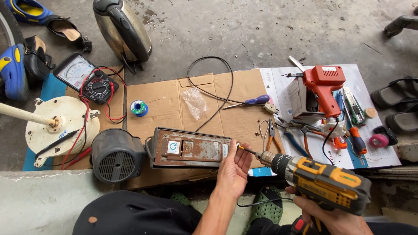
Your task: The person uses a cordless drill to remove and install screws on a small metal box. They repeatedly pick up screws, align them with the drill bit, and drive them into the device casing. The person also handles the device casing and a separate motor housing, placing them on the work surface.
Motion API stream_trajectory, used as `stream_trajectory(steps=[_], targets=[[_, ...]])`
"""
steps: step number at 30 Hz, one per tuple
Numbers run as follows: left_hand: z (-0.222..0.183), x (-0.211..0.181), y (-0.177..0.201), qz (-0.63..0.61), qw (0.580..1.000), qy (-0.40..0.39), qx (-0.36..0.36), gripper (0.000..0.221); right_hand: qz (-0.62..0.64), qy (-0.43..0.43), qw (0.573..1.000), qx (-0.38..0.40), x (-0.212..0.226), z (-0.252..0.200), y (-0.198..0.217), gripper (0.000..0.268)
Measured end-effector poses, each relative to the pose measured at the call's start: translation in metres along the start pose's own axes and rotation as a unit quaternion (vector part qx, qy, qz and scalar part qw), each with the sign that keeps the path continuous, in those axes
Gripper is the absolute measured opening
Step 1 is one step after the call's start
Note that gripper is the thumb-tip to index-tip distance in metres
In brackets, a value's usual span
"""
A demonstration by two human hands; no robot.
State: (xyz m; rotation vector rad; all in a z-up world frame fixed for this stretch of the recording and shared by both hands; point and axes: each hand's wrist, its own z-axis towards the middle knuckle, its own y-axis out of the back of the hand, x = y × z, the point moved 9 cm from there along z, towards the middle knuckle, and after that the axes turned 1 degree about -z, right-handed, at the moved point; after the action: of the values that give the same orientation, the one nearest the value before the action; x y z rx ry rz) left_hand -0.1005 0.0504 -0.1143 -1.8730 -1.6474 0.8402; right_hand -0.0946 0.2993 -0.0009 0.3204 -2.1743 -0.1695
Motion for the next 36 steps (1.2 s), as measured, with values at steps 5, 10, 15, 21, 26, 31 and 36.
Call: stream_trajectory(steps=[5,10,15,21,26,31,36], targets=[[0.015,0.01,0.013,-0.106,0.994,-0.005,-0.026,0.035,-0.018,-0.06,0.998,-0.01,0.008,0.017,-0.01,0.031],[0.034,0.02,0.024,-0.127,0.992,0.002,-0.02,0.032,0.016,-0.065,0.998,-0.008,0.004,0.027,-0.012,0.039],[0.039,0.025,0.021,-0.122,0.992,0.01,-0.027,0.031,0.028,-0.107,0.993,-0.033,0.002,0.025,-0.011,0.044],[0.048,0.025,0.022,-0.135,0.99,-0.001,-0.038,0.031,0.025,-0.111,0.993,-0.039,0.014,0.024,-0.017,0.039],[0.057,0.028,0.027,-0.14,0.989,-0.008,-0.041,0.032,0.046,-0.119,0.991,-0.035,0.019,0.022,-0.023,0.038],[0.055,0.028,0.027,-0.143,0.987,-0.019,-0.067,0.031,0.033,-0.107,0.993,-0.02,0.024,0.03,-0.023,0.04],[0.061,0.029,0.029,-0.154,0.986,-0.025,-0.06,0.028,-0.025,-0.104,0.994,0.007,0.019,0.044,-0.02,0.036]])
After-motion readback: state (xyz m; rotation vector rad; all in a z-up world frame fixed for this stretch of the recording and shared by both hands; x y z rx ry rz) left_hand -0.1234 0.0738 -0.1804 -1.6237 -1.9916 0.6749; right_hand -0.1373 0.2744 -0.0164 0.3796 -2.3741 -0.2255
